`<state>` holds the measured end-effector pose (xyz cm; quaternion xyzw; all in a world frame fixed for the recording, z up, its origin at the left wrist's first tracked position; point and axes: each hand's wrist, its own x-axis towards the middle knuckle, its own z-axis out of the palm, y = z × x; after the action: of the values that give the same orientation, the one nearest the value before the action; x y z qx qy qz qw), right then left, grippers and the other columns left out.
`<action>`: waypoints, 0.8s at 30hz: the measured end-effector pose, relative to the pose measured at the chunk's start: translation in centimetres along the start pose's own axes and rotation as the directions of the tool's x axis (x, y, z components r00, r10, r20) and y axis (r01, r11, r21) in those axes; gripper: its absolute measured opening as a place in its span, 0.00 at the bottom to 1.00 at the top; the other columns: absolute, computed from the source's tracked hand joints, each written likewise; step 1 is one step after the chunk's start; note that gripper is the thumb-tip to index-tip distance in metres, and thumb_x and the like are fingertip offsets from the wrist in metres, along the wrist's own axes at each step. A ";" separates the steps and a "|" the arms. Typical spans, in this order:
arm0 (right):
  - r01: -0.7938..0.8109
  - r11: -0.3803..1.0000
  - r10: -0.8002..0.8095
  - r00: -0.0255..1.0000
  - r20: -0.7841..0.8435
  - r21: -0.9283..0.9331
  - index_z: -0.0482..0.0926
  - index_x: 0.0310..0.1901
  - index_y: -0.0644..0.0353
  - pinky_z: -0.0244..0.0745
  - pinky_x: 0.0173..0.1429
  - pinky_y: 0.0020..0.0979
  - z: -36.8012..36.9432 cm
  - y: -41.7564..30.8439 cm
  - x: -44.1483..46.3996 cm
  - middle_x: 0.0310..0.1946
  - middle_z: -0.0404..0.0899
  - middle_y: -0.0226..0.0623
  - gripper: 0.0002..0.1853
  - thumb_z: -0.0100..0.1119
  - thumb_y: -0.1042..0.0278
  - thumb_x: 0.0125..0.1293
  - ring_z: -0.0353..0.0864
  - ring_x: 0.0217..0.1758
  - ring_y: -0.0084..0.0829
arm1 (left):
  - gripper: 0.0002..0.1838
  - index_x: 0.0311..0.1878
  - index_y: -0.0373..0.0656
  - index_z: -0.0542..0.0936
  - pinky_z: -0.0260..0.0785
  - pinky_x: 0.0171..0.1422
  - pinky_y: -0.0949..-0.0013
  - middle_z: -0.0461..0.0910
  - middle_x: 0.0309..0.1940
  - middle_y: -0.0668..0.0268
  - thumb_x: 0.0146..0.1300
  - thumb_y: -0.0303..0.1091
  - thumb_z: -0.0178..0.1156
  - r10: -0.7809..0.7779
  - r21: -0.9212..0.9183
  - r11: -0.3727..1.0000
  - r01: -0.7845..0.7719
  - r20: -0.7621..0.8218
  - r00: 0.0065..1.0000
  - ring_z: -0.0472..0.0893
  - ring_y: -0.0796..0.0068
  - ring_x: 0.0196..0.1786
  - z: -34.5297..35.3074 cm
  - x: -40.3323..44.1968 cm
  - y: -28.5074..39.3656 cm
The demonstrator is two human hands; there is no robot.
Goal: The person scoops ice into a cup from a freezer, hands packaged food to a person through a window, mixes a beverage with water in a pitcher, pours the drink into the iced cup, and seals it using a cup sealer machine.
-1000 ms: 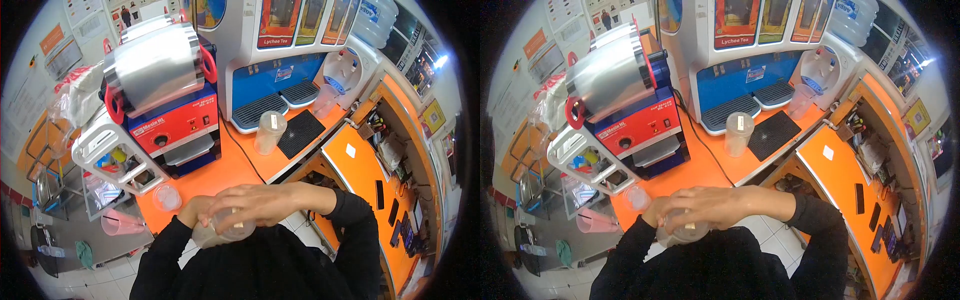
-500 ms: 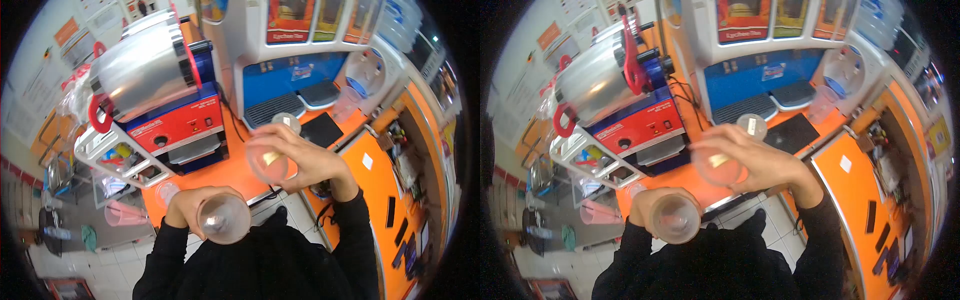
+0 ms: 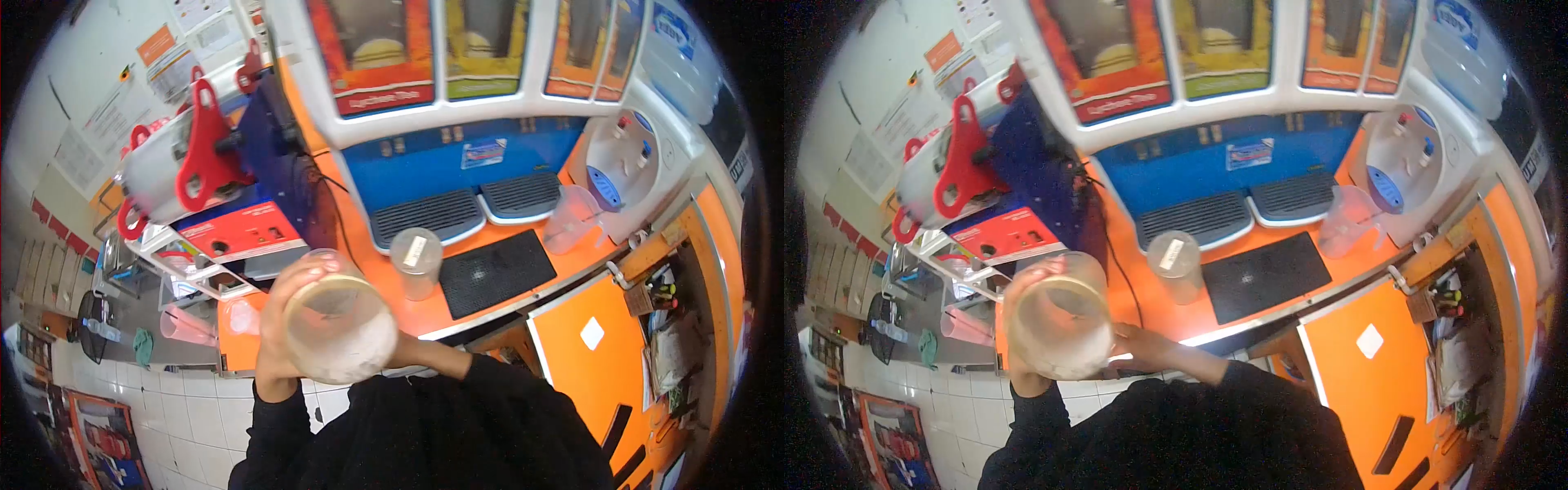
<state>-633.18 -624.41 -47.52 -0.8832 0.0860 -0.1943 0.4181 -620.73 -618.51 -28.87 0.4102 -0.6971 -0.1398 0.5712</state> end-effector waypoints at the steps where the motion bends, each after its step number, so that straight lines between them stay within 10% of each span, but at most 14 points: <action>1: -0.077 0.987 0.047 0.978 0.205 0.140 0.68 0.60 0.61 0.65 0.66 0.38 -3.1 -0.2 -1.7 0.57 0.73 0.48 0.28 0.60 0.55 0.63 0.72 0.61 0.39 | 0.44 0.58 0.39 0.71 0.63 0.66 0.52 0.74 0.55 0.51 0.34 0.40 0.79 0.024 0.040 0.999 -0.024 0.025 0.999 0.74 0.52 0.59 1.3 0.6 0.5; 3: -0.002 0.957 -0.091 0.947 0.308 0.289 0.71 0.58 0.61 0.68 0.63 0.37 -8.2 1.4 -6.9 0.54 0.76 0.47 0.21 0.54 0.58 0.68 0.75 0.57 0.37 | 0.44 0.57 0.39 0.70 0.63 0.66 0.52 0.74 0.54 0.51 0.33 0.39 0.79 0.059 0.126 0.988 -0.087 0.213 0.975 0.74 0.53 0.59 4.2 2.1 1.1; 5: -0.342 0.916 0.188 0.827 0.530 0.209 0.75 0.54 0.62 0.73 0.58 0.33 -17.5 -2.4 -10.7 0.48 0.80 0.43 0.17 0.52 0.61 0.70 0.79 0.52 0.32 | 0.45 0.58 0.40 0.70 0.63 0.66 0.52 0.74 0.55 0.52 0.32 0.38 0.80 -0.005 -0.039 0.999 0.006 0.013 1.000 0.74 0.53 0.59 7.3 2.7 0.8; 6: -0.462 0.753 0.266 0.865 0.426 0.468 0.78 0.51 0.63 0.76 0.52 0.27 -19.7 -1.5 -14.3 0.42 0.82 0.38 0.15 0.53 0.63 0.70 0.82 0.46 0.28 | 0.45 0.58 0.40 0.70 0.62 0.66 0.52 0.74 0.55 0.53 0.31 0.38 0.80 -0.054 -0.129 0.991 0.045 -0.067 0.996 0.74 0.54 0.59 8.6 3.1 0.6; 9: -0.439 0.763 0.593 0.766 -0.246 0.474 0.79 0.38 0.64 0.73 0.37 0.23 -27.5 -0.4 -22.2 0.30 0.79 0.32 0.12 0.54 0.62 0.69 0.78 0.33 0.20 | 0.49 0.60 0.41 0.69 0.62 0.64 0.53 0.74 0.57 0.55 0.30 0.40 0.80 0.050 0.047 0.997 -0.059 0.175 0.983 0.73 0.54 0.60 12.5 5.9 -0.4; 13: -0.585 0.753 0.397 0.037 -0.917 0.303 0.75 0.48 0.62 0.60 0.32 0.25 -33.1 7.1 -26.5 0.26 0.62 0.27 0.26 0.62 0.46 0.62 0.61 0.28 0.22 | 0.49 0.62 0.41 0.68 0.62 0.64 0.56 0.74 0.56 0.56 0.29 0.37 0.78 0.044 0.130 0.988 -0.086 0.292 0.956 0.72 0.54 0.60 17.5 10.0 -1.8; 16: -0.587 0.766 0.325 0.003 -0.946 0.262 0.74 0.49 0.64 0.65 0.35 0.29 -35.5 10.1 -25.7 0.27 0.65 0.31 0.30 0.64 0.43 0.58 0.66 0.31 0.27 | 0.48 0.62 0.42 0.68 0.62 0.64 0.56 0.73 0.57 0.55 0.30 0.37 0.76 0.091 0.223 0.962 -0.159 0.289 0.953 0.72 0.53 0.60 21.7 13.2 -3.8; 19: -0.731 0.672 0.021 0.176 -0.984 -0.117 0.75 0.48 0.66 0.68 0.38 0.35 -37.1 13.5 -24.6 0.29 0.70 0.37 0.27 0.63 0.48 0.61 0.72 0.33 0.34 | 0.47 0.61 0.43 0.68 0.62 0.64 0.53 0.73 0.56 0.55 0.32 0.38 0.76 0.128 0.307 0.927 -0.215 0.280 0.951 0.71 0.53 0.61 25.7 16.0 -5.7; 24: -0.640 0.763 0.151 0.305 -0.941 -0.085 0.76 0.42 0.66 0.72 0.40 0.33 -37.2 13.1 -23.7 0.31 0.76 0.41 0.12 0.54 0.64 0.68 0.77 0.34 0.33 | 0.46 0.62 0.44 0.67 0.58 0.68 0.48 0.72 0.59 0.61 0.35 0.41 0.76 0.352 0.338 0.822 -0.458 0.330 0.876 0.70 0.57 0.64 29.2 19.0 -9.2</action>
<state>-670.01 -651.56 -42.68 -0.6548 0.5591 -0.4932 0.1242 -643.73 -646.18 -31.02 0.3395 -0.8491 0.0824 0.3962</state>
